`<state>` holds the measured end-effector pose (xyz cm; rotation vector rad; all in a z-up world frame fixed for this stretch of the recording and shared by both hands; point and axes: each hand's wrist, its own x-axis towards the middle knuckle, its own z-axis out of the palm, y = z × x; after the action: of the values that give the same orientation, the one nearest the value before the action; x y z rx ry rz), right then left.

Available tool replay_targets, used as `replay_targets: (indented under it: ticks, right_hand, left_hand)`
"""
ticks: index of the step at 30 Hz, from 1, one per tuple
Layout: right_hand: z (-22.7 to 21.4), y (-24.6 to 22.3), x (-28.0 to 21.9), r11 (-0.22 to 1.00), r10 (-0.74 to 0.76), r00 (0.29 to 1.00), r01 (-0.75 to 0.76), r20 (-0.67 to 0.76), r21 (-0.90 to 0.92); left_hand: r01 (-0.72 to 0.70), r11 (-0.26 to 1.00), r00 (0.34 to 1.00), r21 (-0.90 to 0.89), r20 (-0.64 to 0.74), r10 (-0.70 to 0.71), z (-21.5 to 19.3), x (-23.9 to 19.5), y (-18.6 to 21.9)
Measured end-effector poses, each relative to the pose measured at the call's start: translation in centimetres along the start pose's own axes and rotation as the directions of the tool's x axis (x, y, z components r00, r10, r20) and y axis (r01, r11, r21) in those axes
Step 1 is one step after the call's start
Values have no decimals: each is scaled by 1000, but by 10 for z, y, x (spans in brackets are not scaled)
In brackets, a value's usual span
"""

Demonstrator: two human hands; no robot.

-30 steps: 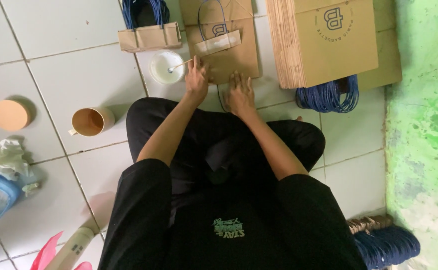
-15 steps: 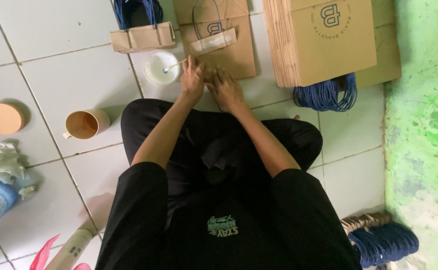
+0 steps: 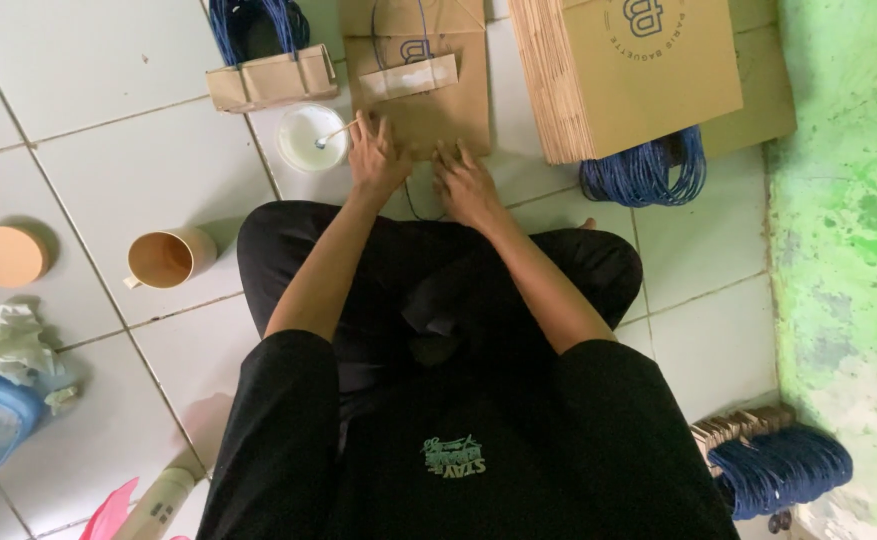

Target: The person sits on the floor and assembles a paper bag by applying glue to a cardboard piece and attaching it to the bag. They then fold the bag's bottom flaps inward and press them down to secure the shape.

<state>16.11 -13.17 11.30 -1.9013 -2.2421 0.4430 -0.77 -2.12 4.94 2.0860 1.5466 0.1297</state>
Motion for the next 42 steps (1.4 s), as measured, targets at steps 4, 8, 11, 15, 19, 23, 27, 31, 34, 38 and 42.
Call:
replay_targets:
  ticks: [4, 8, 11, 15, 19, 23, 27, 31, 34, 38, 42]
  right_hand:
    - [10, -6, 5, 999, -37, 996, 37, -76, -8]
    - [28, 9, 14, 995, 95, 990, -98, -101, -28]
    - [21, 4, 22, 987, 128, 984, -140, -127, -83]
    - [20, 11, 11, 961, 175, 982, -186, -71, -202]
    - [-7, -2, 4, 946, 282, 959, -274, 18, -172]
    - [-7, 10, 5, 904, 423, 882, -396, -210, 158]
    - [20, 52, 19, 790, 577, 774, -446, -262, 420]
    - [-5, 44, 26, 532, 749, 661, -557, -48, 638]
    - [-22, 27, 30, 350, 820, 557, -667, 128, 658]
    - [-13, 34, 37, 366, 807, 588, -568, 53, 737]
    - [-24, 29, 39, 328, 788, 615, -462, 31, 824]
  left_hand:
    - [12, 999, 1000, 31, 24, -13, -17, -3, 3]
    - [-5, 1000, 1000, 9, 21, 5, -17, -3, 10]
    - [21, 998, 999, 61, 43, -24, -20, -1, 12]
    - [25, 997, 999, 72, 41, -28, -13, -2, 13]
    - [41, 994, 998, 103, 49, -46, -27, -5, 18]
    - [52, 999, 999, 5, -15, -52, -28, 4, 10]
    - [100, 994, 987, -47, -125, -106, -36, 18, 10]
    - [135, 991, 986, -17, -91, -136, -32, 28, -1]
    - [148, 989, 987, 29, 61, -150, -30, 27, -5]
    - [152, 985, 988, -76, 3, -152, -21, 35, -5]
    - [136, 977, 987, -162, -60, -147, -31, 30, -2]
